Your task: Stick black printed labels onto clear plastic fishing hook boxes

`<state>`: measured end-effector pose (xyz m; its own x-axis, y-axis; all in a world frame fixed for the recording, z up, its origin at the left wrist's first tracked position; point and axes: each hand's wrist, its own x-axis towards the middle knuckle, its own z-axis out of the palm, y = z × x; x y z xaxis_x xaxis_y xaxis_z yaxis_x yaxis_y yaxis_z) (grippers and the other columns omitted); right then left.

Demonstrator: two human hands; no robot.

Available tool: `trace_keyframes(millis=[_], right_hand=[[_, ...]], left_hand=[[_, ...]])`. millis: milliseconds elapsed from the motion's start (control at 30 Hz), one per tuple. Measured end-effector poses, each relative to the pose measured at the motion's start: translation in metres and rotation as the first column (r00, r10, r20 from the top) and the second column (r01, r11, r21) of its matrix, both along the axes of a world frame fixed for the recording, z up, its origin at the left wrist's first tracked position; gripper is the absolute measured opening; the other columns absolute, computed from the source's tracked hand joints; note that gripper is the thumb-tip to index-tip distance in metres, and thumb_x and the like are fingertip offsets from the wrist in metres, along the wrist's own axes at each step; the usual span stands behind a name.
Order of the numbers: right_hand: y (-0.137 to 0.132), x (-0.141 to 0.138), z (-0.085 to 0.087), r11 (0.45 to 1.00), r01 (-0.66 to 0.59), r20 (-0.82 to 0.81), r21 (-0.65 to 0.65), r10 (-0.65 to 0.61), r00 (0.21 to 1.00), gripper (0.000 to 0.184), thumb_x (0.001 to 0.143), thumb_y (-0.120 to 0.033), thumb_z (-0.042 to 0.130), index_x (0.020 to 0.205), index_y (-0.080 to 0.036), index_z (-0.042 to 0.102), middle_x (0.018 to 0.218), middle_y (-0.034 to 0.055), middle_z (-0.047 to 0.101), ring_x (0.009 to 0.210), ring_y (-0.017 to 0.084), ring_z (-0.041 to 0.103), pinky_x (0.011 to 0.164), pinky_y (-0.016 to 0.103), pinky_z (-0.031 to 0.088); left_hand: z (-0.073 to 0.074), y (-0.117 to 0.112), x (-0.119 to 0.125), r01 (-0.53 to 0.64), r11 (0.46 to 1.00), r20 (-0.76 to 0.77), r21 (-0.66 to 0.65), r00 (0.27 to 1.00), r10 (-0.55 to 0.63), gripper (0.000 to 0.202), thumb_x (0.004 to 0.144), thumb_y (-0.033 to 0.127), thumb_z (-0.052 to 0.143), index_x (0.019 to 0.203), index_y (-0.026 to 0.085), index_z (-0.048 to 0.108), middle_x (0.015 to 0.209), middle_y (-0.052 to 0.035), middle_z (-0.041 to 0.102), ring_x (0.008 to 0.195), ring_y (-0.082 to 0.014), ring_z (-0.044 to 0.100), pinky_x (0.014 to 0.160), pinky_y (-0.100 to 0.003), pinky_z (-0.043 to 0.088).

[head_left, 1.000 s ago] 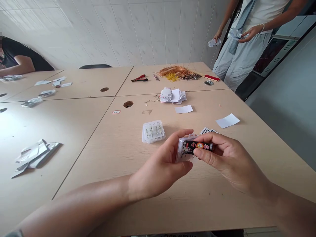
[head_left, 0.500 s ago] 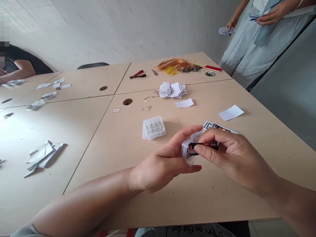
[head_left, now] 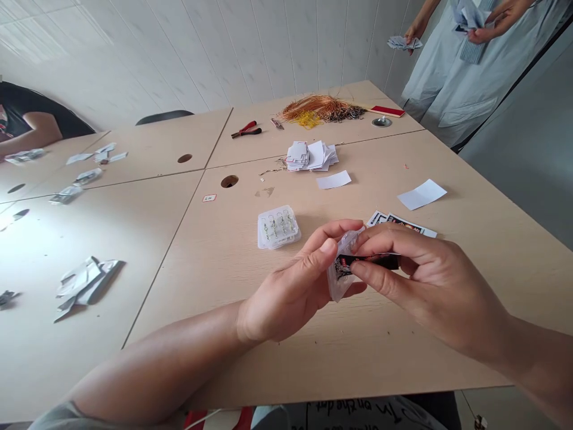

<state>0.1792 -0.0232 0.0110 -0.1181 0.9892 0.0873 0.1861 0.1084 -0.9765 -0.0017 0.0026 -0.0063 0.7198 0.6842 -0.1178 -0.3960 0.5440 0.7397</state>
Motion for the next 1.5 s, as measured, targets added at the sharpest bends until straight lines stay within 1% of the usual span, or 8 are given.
trace_keyframes(millis=[133, 333, 433, 700, 900, 1133, 1367, 1500], right_hand=[[0.0012, -0.0016, -0.001, 0.99, -0.025, -0.03, -0.139, 0.021, 0.999, 0.011, 0.083, -0.037, 0.074, 0.078, -0.027, 0.073, 0.075, -0.0009, 0.071, 0.061, 0.013, 0.065, 0.054, 0.024, 0.059], [0.0045, 0.0008, -0.0047, 0.965, -0.068, -0.1, -0.253, 0.044, 0.994, 0.019, 0.08, -0.042, 0.078, 0.076, -0.024, 0.073, 0.077, -0.0008, 0.068, 0.066, 0.014, 0.065, 0.062, 0.028, 0.063], [0.005, 0.0017, -0.0028, 0.949, -0.123, -0.21, -0.29, 0.063, 0.976, 0.018, 0.081, -0.04, 0.078, 0.075, -0.024, 0.073, 0.078, -0.0022, 0.068, 0.069, 0.011, 0.064, 0.068, 0.026, 0.064], [0.0076, 0.0041, -0.0073, 0.918, -0.217, -0.386, -0.331, 0.078, 0.919, 0.015, 0.082, -0.035, 0.081, 0.075, -0.024, 0.073, 0.081, -0.0028, 0.07, 0.075, 0.011, 0.066, 0.07, 0.025, 0.059], [0.0056, 0.007, -0.0078, 0.925, -0.191, -0.379, -0.328, 0.056, 0.924, 0.019, 0.082, -0.035, 0.082, 0.073, -0.022, 0.071, 0.074, -0.0027, 0.064, 0.068, 0.01, 0.058, 0.062, 0.023, 0.053], [0.0055, 0.0054, -0.0043, 0.894, -0.261, -0.501, -0.364, 0.049, 0.864, 0.023, 0.08, -0.033, 0.084, 0.069, -0.021, 0.068, 0.074, -0.0032, 0.063, 0.068, 0.01, 0.062, 0.061, 0.022, 0.056], [0.0056, 0.0044, -0.0042, 0.925, -0.139, -0.316, -0.354, 0.022, 0.949, 0.02, 0.079, -0.038, 0.083, 0.073, -0.023, 0.072, 0.072, -0.0036, 0.064, 0.065, 0.009, 0.06, 0.061, 0.022, 0.059], [0.0058, 0.0017, 0.0002, 0.944, -0.095, -0.248, -0.317, 0.014, 0.969, 0.022, 0.074, -0.036, 0.084, 0.066, -0.023, 0.069, 0.062, -0.0046, 0.059, 0.057, 0.01, 0.06, 0.055, 0.024, 0.059]], left_hand=[[-0.0005, 0.0005, 0.0, -0.027, 1.0, -0.009, 0.0, 1.0, 0.027, 0.026, 0.101, 0.043, 0.062, 0.121, 0.031, 0.07, 0.116, -0.0013, 0.068, 0.111, -0.0167, 0.064, 0.097, -0.031, 0.052], [-0.0015, -0.0006, 0.0004, -0.032, 0.999, 0.021, 0.0, 0.999, 0.032, 0.024, 0.102, 0.041, 0.06, 0.12, 0.03, 0.071, 0.118, -0.0017, 0.07, 0.113, -0.0176, 0.063, 0.099, -0.034, 0.053], [-0.0017, -0.0011, 0.0006, -0.028, 1.0, 0.005, -0.005, 1.0, 0.028, 0.025, 0.101, 0.043, 0.062, 0.121, 0.03, 0.07, 0.119, -0.0014, 0.069, 0.115, -0.0184, 0.063, 0.1, -0.036, 0.053], [-0.0002, -0.0004, 0.0012, -0.037, 0.999, 0.006, -0.03, 0.999, 0.037, 0.026, 0.099, 0.043, 0.064, 0.119, 0.028, 0.071, 0.118, -0.0033, 0.067, 0.105, -0.018, 0.064, 0.097, -0.038, 0.055], [-0.0024, -0.0006, -0.0003, -0.029, 0.998, 0.008, -0.047, 1.0, 0.03, 0.028, 0.1, 0.047, 0.061, 0.12, 0.029, 0.07, 0.116, -0.0028, 0.068, 0.091, -0.0153, 0.066, 0.096, -0.04, 0.055], [-0.0051, 0.0008, 0.0022, -0.036, 0.996, 0.054, -0.083, 0.998, 0.041, 0.026, 0.1, 0.044, 0.062, 0.118, 0.027, 0.07, 0.114, -0.0025, 0.069, 0.096, -0.0167, 0.067, 0.092, -0.038, 0.057], [-0.0034, 0.0001, 0.002, -0.021, 0.997, 0.024, -0.074, 0.999, 0.023, 0.036, 0.094, 0.053, 0.066, 0.121, 0.029, 0.068, 0.124, -0.0032, 0.065, 0.106, -0.0205, 0.064, 0.1, -0.044, 0.05], [-0.0043, -0.0017, 0.0024, 0.016, 1.0, -0.013, -0.015, 1.0, -0.016, 0.042, 0.084, 0.029, 0.077, 0.124, 0.031, 0.062, 0.12, -0.0002, 0.064, 0.106, -0.0182, 0.061, 0.108, -0.044, 0.041]])
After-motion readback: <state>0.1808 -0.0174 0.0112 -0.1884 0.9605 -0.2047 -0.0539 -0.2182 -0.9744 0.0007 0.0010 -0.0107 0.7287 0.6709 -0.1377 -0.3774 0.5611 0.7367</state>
